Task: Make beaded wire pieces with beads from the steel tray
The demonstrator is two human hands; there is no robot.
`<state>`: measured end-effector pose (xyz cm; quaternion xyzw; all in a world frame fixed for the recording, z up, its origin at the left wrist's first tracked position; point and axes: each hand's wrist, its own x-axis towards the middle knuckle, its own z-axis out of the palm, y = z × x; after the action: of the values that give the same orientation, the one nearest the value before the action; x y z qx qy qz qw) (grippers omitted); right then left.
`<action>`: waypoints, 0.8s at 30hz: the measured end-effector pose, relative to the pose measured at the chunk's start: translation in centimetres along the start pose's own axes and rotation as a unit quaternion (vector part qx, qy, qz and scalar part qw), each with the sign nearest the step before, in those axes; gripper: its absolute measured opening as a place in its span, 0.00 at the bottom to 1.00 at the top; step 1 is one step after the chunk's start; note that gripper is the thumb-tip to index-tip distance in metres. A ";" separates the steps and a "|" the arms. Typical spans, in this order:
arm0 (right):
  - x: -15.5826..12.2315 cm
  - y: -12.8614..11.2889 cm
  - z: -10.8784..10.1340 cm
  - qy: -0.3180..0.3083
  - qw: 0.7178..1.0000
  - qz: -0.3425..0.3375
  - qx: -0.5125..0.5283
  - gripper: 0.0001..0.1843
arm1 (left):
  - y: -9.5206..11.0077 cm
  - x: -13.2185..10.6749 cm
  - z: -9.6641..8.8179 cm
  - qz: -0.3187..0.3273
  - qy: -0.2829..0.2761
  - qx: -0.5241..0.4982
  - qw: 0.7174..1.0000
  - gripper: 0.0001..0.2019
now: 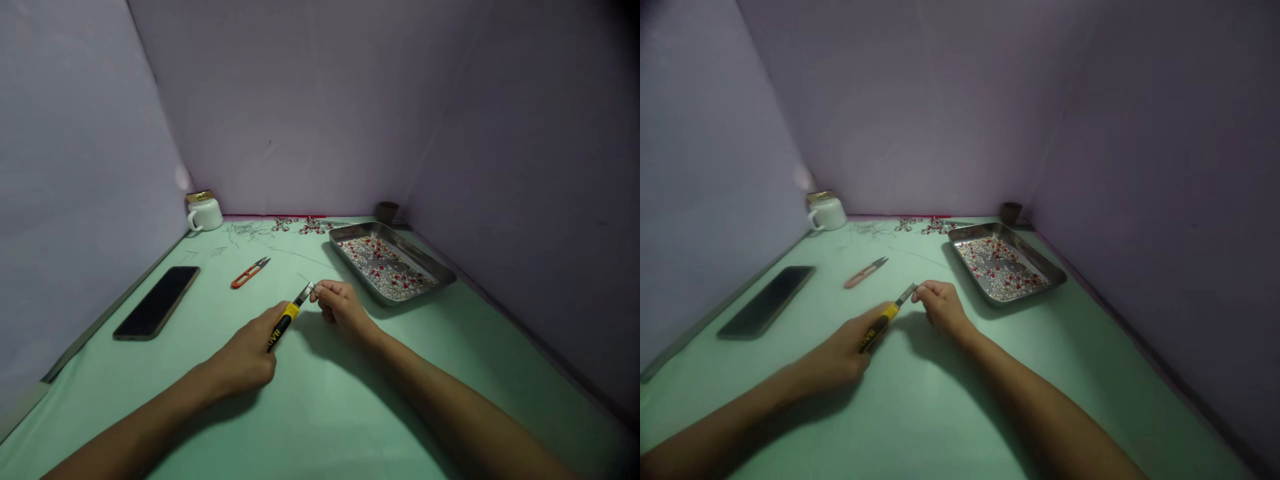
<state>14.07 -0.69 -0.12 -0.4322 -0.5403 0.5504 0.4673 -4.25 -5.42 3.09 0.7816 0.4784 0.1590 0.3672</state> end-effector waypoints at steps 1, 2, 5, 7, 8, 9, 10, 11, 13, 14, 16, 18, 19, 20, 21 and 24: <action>0.0 0.1 0.0 0.003 1.000 0.000 -0.009 0.09 | 0.1 0.0 0.2 -0.010 0.020 0.032 0.999 0.30; 0.1 0.2 0.1 0.008 1.000 -0.003 -0.019 0.09 | 0.2 0.0 0.4 -0.027 0.039 0.069 0.996 0.34; 0.4 0.6 -0.1 0.023 0.998 -0.024 -0.055 0.09 | 0.5 0.2 1.0 -0.080 0.073 0.175 0.979 0.40; 0.6 0.8 -0.2 0.032 0.995 -0.046 -0.084 0.10 | 0.6 0.3 1.1 -0.087 0.076 0.185 0.976 0.41; 0.6 0.8 -0.3 0.035 0.993 -0.058 -0.099 0.10 | 0.5 0.3 1.0 -0.078 0.073 0.165 0.981 0.40; 0.6 0.8 -0.3 0.035 0.990 -0.072 -0.114 0.11 | 0.5 0.3 0.9 -0.061 0.066 0.131 0.987 0.39; 0.6 0.8 -0.4 0.034 0.987 -0.087 -0.128 0.11 | 0.4 0.2 0.7 -0.043 0.054 0.090 0.994 0.36; 0.5 0.8 -0.4 0.032 0.984 -0.102 -0.142 0.11 | 0.2 0.2 0.4 -0.026 0.038 0.043 0.998 0.31; 0.3 0.7 -0.5 0.028 0.976 -0.132 -0.169 0.11 | 0.0 0.1 -0.2 -0.019 -0.015 -0.067 0.997 0.20; 0.2 0.7 -0.6 0.027 0.973 -0.145 -0.180 0.11 | -0.2 0.1 -0.4 -0.034 -0.049 -0.126 0.990 0.17; 0.0 0.8 -0.7 0.024 0.966 -0.164 -0.197 0.11 | -0.4 0.1 -0.9 -0.074 -0.117 -0.233 0.963 0.16; 0.0 0.9 -0.7 0.022 0.956 -0.187 -0.225 0.11 | -0.7 0.2 -1.2 -0.094 -0.167 -0.304 0.933 0.18; -0.1 1.0 -0.8 0.022 0.949 -0.199 -0.243 0.11 | -0.7 0.2 -1.3 -0.097 -0.176 -0.317 0.927 0.18; -0.1 1.0 -0.8 0.021 0.942 -0.210 -0.261 0.12 | -0.7 0.2 -1.3 -0.099 -0.173 -0.314 0.928 0.18; -0.1 1.1 -0.7 0.021 0.936 -0.217 -0.277 0.12 | -0.7 0.2 -1.3 -0.096 -0.157 -0.290 0.939 0.17; 0.0 1.3 -0.6 0.029 0.933 -0.207 -0.292 0.13 | -0.2 0.1 -0.7 -0.066 -0.071 -0.166 0.981 0.19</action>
<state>14.59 -0.60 -1.42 -0.4437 -0.7408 0.2465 0.4399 -4.78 -5.00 3.46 0.6860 0.4687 0.1559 0.5343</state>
